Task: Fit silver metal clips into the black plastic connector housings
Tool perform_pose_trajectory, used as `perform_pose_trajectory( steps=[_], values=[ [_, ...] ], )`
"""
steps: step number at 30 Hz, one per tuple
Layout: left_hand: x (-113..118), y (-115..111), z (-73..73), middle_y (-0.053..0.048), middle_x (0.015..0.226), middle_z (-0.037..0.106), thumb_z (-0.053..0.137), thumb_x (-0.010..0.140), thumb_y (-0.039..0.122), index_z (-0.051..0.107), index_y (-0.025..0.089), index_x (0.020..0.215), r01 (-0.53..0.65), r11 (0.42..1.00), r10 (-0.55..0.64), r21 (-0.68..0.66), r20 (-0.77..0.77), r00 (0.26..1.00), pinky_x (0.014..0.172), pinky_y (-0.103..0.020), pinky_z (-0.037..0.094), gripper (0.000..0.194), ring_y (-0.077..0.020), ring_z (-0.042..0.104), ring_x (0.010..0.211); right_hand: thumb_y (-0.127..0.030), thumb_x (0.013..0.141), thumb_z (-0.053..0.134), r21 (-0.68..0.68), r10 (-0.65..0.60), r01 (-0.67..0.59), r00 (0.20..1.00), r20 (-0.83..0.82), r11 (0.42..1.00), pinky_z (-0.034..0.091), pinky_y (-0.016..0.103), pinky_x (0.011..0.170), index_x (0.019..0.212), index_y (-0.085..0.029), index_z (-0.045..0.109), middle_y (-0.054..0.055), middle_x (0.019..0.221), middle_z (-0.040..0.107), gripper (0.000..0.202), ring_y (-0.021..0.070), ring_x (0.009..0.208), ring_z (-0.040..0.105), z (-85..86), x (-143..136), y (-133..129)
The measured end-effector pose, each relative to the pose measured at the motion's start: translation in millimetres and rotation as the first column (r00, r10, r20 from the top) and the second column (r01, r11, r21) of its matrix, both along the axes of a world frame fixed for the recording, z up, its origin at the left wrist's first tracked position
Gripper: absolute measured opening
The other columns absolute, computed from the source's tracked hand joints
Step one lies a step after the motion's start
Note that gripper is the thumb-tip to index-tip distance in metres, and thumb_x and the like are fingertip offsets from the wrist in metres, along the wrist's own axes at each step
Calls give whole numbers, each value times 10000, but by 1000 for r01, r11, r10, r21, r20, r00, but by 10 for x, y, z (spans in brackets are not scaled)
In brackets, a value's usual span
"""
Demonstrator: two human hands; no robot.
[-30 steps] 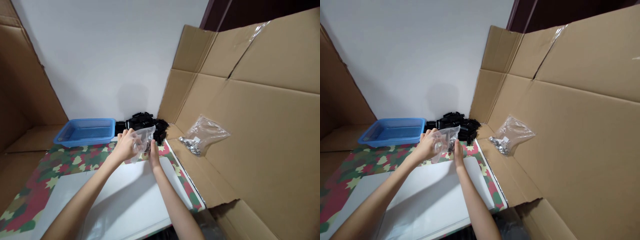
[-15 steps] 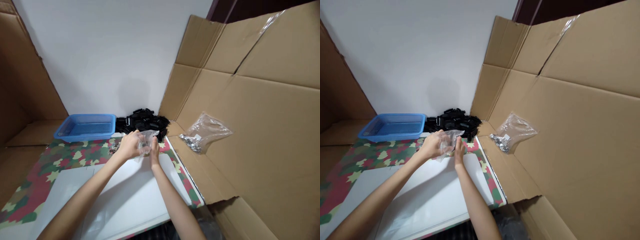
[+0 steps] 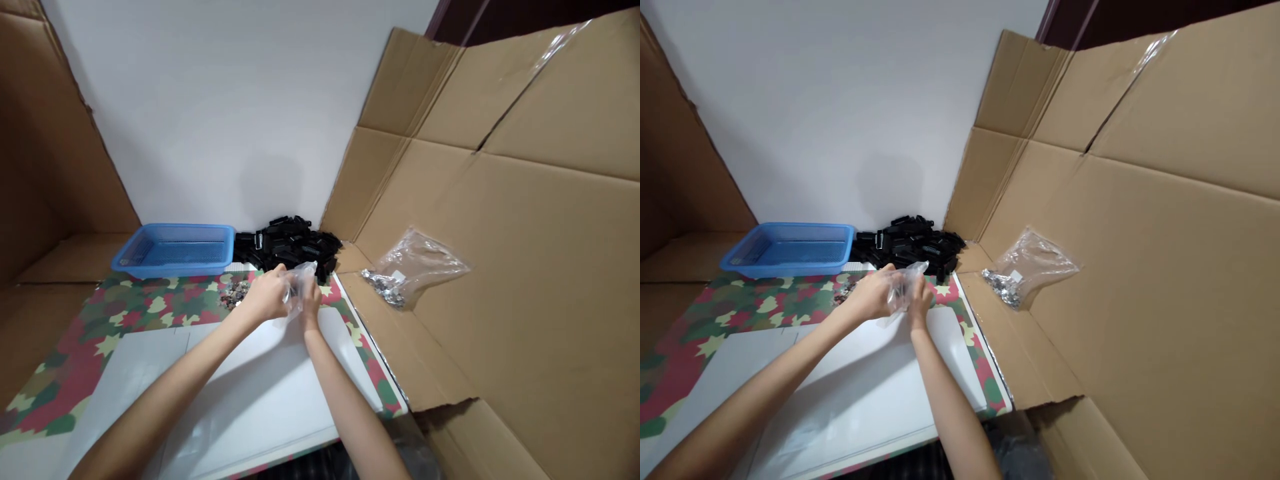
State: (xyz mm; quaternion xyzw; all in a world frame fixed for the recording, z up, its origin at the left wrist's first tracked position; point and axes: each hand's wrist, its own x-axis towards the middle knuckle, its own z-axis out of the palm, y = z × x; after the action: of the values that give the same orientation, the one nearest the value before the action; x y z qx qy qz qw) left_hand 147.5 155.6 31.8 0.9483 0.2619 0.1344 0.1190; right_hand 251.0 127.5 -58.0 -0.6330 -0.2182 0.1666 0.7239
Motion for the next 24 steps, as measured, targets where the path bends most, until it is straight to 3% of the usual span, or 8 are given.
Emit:
perform_pose_trajectory(
  steps=[6, 12, 16, 24],
  values=[
    [10, 128, -74, -65, 862, 631, 539, 778, 210, 655, 146, 841, 108, 989, -99, -98, 95, 991, 713, -280, 477, 147, -191, 592, 789, -569, 823, 357, 36, -30, 27, 994, 104, 999, 404, 303, 605, 630, -232, 481, 1, 581, 544, 407, 165, 594, 473, 30, -18, -44],
    [-5, 212, -122, -65, 895, 624, 555, 793, 253, 665, 141, 921, 190, 975, -170, -115, 161, 972, 757, -271, 465, 202, -176, 578, 807, -602, 804, 378, 62, -44, 33, 983, 177, 998, 366, 284, 579, 611, -226, 475, -12, 551, 520, 434, 149, 561, 444, 47, 4, -78],
    [17, 198, -159, -85, 908, 593, 572, 798, 270, 672, 141, 902, 146, 984, -132, -98, 143, 981, 723, -291, 450, 194, -194, 558, 810, -619, 796, 387, 73, -47, 35, 984, 172, 997, 368, 284, 584, 629, -213, 497, -8, 565, 545, 453, 149, 568, 462, 31, 19, -72],
    [54, 114, -135, -151, 1053, 538, 555, 790, 252, 675, 136, 914, -70, 995, 75, -65, 83, 994, 727, -398, 407, 208, -317, 478, 976, -586, 746, 444, 91, -54, 52, 998, 22, 995, 336, 279, 553, 589, -223, 459, -44, 505, 478, 396, 130, 534, 403, -42, 37, 23]
  ],
)
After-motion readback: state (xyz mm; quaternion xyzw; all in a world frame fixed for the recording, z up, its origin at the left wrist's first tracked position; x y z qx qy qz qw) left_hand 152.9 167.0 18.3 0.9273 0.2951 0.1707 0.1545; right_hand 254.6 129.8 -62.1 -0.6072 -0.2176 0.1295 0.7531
